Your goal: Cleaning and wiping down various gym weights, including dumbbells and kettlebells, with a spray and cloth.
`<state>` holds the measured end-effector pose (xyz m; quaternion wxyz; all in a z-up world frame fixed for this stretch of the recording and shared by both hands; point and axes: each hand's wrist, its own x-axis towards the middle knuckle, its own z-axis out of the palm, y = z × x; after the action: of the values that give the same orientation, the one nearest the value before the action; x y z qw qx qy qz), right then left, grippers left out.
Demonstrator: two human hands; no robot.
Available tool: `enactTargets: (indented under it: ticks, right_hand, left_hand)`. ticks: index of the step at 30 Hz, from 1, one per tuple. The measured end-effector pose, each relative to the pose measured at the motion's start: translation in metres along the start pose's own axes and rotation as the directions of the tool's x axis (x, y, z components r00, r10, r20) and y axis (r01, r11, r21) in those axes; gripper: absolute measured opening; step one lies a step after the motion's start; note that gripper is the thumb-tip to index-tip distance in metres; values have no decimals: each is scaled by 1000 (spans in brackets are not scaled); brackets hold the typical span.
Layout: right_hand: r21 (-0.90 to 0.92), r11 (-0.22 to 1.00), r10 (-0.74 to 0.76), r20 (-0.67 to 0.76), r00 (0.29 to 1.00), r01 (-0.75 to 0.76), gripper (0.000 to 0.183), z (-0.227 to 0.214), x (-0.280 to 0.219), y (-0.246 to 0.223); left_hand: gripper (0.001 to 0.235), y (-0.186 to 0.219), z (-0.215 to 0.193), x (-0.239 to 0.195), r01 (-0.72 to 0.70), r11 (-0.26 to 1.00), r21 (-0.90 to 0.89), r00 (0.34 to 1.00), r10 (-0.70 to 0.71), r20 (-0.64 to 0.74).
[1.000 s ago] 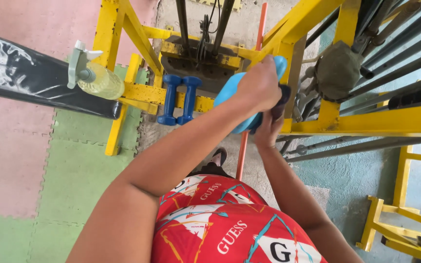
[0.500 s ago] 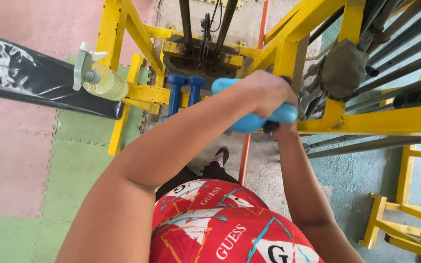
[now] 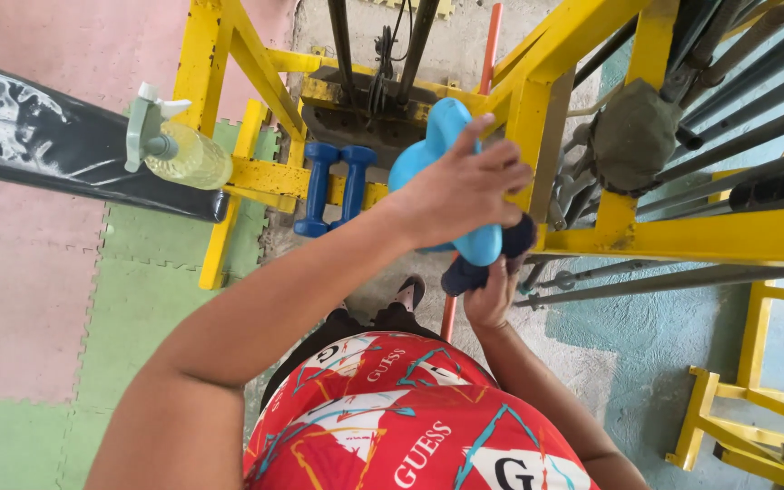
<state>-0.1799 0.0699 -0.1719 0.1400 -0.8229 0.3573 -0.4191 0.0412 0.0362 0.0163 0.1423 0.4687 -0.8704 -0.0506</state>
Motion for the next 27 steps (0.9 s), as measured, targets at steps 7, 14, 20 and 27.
enactTargets:
  ticks: [7, 14, 20, 27]
  right_hand:
    - [701, 554, 387, 261, 884, -449, 48, 15, -27, 29]
    - [718, 492, 311, 383, 870, -492, 46, 24, -18, 49]
    - [752, 119, 396, 563, 725, -648, 52, 71, 16, 123]
    - [499, 379, 218, 770, 600, -779, 57, 57, 204, 56]
  left_hand:
    - [86, 3, 7, -19, 147, 891, -429, 905, -296, -304]
    - [112, 32, 56, 6, 254, 541, -802, 570, -753, -327]
    - [120, 28, 57, 7, 273, 526, -806, 570, -763, -305]
    - [122, 21, 57, 3, 213, 547, -809, 630, -710, -314]
